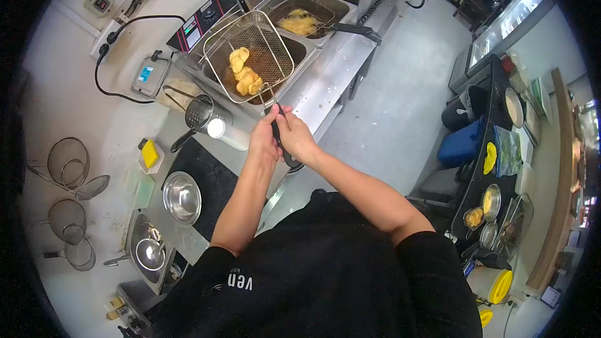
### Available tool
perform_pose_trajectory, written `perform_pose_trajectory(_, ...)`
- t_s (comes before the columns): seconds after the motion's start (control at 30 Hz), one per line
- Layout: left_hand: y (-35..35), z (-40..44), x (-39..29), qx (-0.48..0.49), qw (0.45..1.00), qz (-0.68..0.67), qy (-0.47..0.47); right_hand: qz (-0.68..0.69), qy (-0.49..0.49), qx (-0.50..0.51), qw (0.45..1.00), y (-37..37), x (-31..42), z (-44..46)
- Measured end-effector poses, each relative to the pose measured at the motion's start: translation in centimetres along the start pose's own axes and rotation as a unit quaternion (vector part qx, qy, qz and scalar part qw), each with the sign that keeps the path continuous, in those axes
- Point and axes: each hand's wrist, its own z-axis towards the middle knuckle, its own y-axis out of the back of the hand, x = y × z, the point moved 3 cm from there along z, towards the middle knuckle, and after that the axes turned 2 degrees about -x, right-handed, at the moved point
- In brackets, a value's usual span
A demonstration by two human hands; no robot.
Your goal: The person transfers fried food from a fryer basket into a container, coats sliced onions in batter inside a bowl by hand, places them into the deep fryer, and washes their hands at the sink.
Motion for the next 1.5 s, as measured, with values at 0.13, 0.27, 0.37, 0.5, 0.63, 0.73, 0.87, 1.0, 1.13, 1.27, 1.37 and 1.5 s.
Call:
perform_pose_trajectory(0.13, 1.1, 0.3, 0.0, 0.113, 0.993, -0.03, -0.021, 0.157, -0.213, 0.136, 0.955, 3.0, 6.7, -1.0)
perform_pose_trajectory(0.27, 1.9, 0.5, 0.9, 0.182, 0.982, -0.026, 0.038, 0.163, -0.195, 0.124, 0.959, 2.9, 4.5, -1.6)
perform_pose_trajectory(0.37, 1.8, 0.9, 1.8, 0.133, 0.987, -0.059, 0.06, 0.205, -0.257, 0.118, 0.937, 2.8, 4.3, -1.4)
perform_pose_trajectory(0.5, 1.9, 1.6, 2.8, 0.099, 0.994, -0.045, 0.025, 0.196, -0.315, 0.128, 0.92, 3.3, 5.1, -1.5)
perform_pose_trajectory(0.63, 0.6, 1.4, 3.2, 0.104, 0.992, -0.063, -0.027, 0.101, -0.273, 0.141, 0.946, 2.7, 3.0, -1.0)
perform_pose_trajectory(0.73, 1.5, 3.9, 4.5, 0.018, 0.991, -0.122, -0.054, -0.131, -0.023, 0.02, 0.991, 1.3, 0.5, 0.1)
perform_pose_trajectory(0.87, 1.5, 2.3, 1.8, 0.123, 0.99, 0.058, -0.02, 0.044, -0.162, 0.068, 0.983, 2.1, 2.3, 1.0)
perform_pose_trajectory(1.0, 3.2, 3.7, 0.1, 0.067, 0.992, 0.067, -0.084, 0.069, -0.173, 0.05, 0.981, 2.0, 3.9, 1.8)
perform_pose_trajectory(1.13, 4.4, 5.1, -1.8, 0.099, 0.991, 0.079, -0.044, 0.036, -0.091, 0.031, 0.995, 1.3, 4.4, 1.8)
perform_pose_trajectory(1.27, 1.7, 2.6, -2.4, 0.042, 0.987, 0.144, -0.055, 0.027, -0.071, 0.011, 0.997, 1.7, 4.7, 2.8)
perform_pose_trajectory(1.37, 1.8, 3.5, -4.1, 0.019, 0.98, 0.163, -0.108, 0.121, -0.109, 0.078, 0.983, 1.9, 6.5, 3.4)
perform_pose_trajectory(1.5, 0.8, 0.7, -2.6, 0.026, 0.983, 0.156, -0.099, 0.19, -0.153, 0.142, 0.959, 3.9, 8.1, 0.7)
